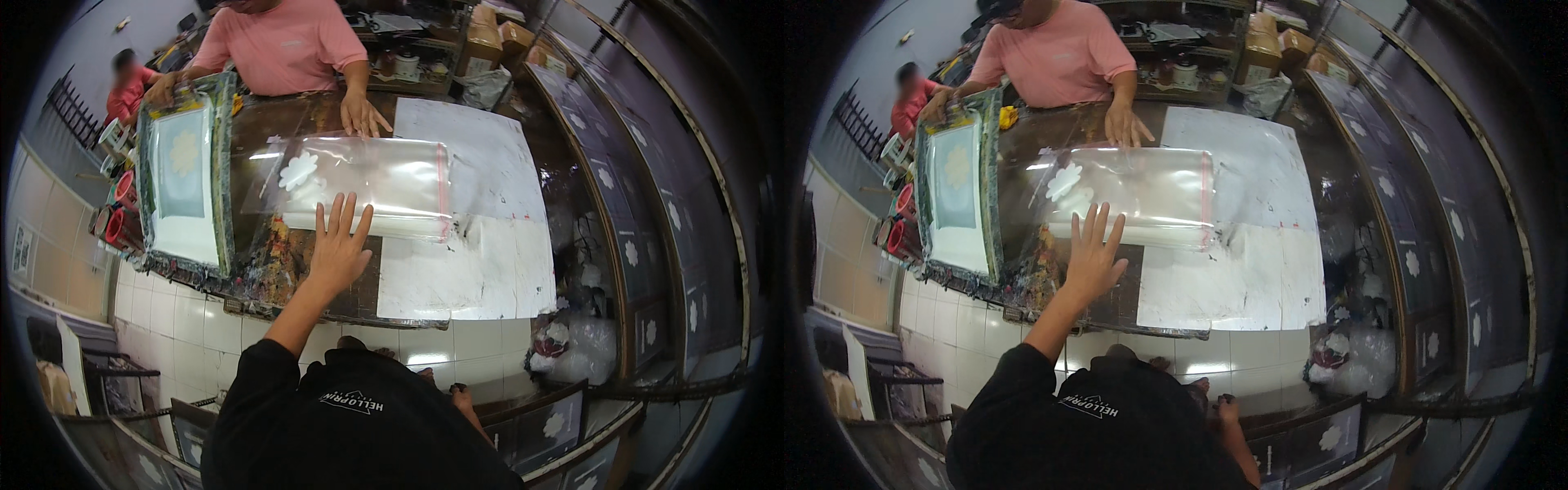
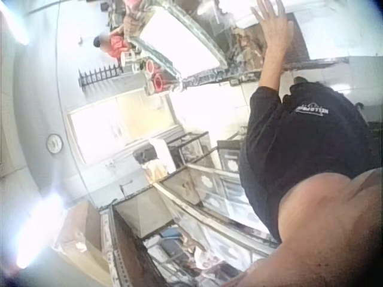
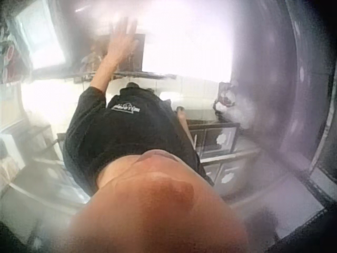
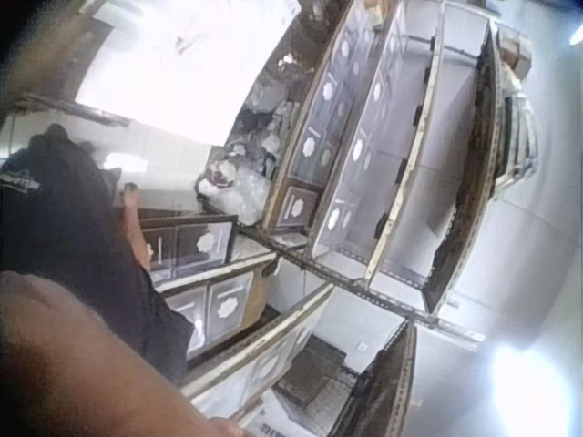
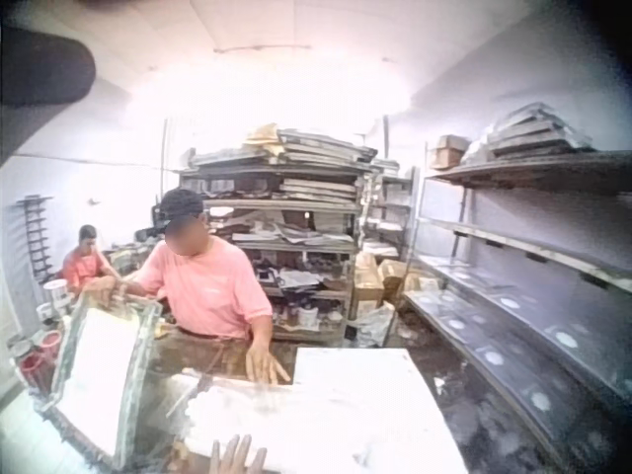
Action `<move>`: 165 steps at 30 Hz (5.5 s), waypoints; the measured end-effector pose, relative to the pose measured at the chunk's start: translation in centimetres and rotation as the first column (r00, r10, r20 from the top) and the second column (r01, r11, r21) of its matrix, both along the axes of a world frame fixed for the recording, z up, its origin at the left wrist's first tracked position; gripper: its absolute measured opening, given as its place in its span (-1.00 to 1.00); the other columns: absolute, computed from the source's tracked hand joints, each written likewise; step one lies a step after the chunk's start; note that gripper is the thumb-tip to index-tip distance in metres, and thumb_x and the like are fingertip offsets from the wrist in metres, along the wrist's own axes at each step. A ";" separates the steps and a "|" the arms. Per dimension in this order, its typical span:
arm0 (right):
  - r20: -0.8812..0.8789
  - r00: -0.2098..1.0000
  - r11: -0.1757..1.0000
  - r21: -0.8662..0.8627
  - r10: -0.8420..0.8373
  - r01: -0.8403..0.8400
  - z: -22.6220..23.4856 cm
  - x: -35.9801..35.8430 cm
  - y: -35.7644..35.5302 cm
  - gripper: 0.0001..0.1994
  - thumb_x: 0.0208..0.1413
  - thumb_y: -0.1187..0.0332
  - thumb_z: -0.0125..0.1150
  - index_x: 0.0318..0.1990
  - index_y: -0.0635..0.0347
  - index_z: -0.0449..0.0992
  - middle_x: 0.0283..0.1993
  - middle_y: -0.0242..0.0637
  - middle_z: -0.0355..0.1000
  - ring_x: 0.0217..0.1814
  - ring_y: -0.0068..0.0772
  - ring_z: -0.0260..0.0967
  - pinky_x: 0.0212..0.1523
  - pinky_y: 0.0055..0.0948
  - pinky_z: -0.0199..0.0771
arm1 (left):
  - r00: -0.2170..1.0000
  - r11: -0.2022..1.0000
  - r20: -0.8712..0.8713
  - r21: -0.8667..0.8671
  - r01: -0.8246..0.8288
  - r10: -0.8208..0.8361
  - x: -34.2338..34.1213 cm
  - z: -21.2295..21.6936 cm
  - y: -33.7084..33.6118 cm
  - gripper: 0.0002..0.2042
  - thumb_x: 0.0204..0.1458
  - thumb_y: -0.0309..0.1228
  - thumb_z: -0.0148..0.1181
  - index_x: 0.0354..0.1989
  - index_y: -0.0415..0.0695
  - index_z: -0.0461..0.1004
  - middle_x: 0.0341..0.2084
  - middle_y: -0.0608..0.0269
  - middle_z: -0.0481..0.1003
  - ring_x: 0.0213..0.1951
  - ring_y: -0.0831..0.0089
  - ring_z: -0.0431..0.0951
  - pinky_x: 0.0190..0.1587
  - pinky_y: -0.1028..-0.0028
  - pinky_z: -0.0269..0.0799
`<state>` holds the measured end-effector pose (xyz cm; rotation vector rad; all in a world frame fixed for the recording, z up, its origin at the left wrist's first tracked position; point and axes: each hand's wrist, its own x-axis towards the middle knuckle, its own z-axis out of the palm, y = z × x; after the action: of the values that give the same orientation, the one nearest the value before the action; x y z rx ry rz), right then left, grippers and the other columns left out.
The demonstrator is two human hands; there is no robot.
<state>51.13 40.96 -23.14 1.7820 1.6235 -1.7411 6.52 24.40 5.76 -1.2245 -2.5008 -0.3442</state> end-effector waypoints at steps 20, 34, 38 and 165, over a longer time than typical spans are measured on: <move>-0.880 0.311 0.929 -0.303 -0.359 0.215 19.8 -6.4 3.8 -0.41 0.36 0.06 0.09 0.44 0.07 0.15 0.43 -0.12 0.14 0.40 -0.05 0.22 0.30 -0.05 0.34 | 0.674 0.674 0.125 -0.043 0.737 -0.729 12.5 -4.1 10.2 -0.55 0.07 -0.42 0.11 0.17 -0.22 0.43 0.22 0.02 0.41 0.29 0.02 0.32 0.38 -0.29 -0.03; -0.695 0.394 0.677 -0.181 -0.601 0.713 21.3 3.2 0.5 -0.69 0.31 0.46 0.16 0.17 0.29 0.46 0.15 -0.22 0.48 0.06 -0.34 0.54 0.02 -0.44 0.58 | -0.190 -0.185 0.268 0.044 0.982 -0.945 28.3 -5.5 14.0 -0.51 0.06 -0.40 0.18 0.21 -0.19 0.43 0.27 -0.01 0.36 0.36 0.02 0.25 0.33 -0.32 0.04; -0.642 0.445 0.631 -0.077 -0.624 0.772 20.9 7.7 -1.1 -0.73 0.32 0.46 0.13 0.13 0.31 0.50 0.08 -0.20 0.52 0.03 -0.32 0.57 -0.03 -0.45 0.60 | -0.335 -0.338 0.271 0.036 0.940 -0.902 31.1 -6.2 14.9 -0.47 0.09 -0.33 0.22 0.26 -0.20 0.38 0.31 -0.03 0.30 0.38 0.00 0.21 0.36 -0.29 0.00; -0.146 0.960 0.945 0.194 -0.237 0.263 -8.5 -7.2 -16.1 -0.73 0.24 0.47 0.15 0.03 0.44 0.51 -0.18 -0.02 0.59 -0.32 -0.34 0.61 -0.36 -0.37 0.58 | 0.951 0.938 0.109 0.232 0.258 -0.289 -2.0 -2.8 -10.2 -0.29 -0.05 -0.40 0.38 0.33 -0.20 0.26 0.36 -0.14 0.15 0.40 -0.16 0.11 0.40 -0.18 -0.03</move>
<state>43.89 24.84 -31.65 2.0998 1.7554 -1.8759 4.48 14.18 2.96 -1.5043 -2.3274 -0.7773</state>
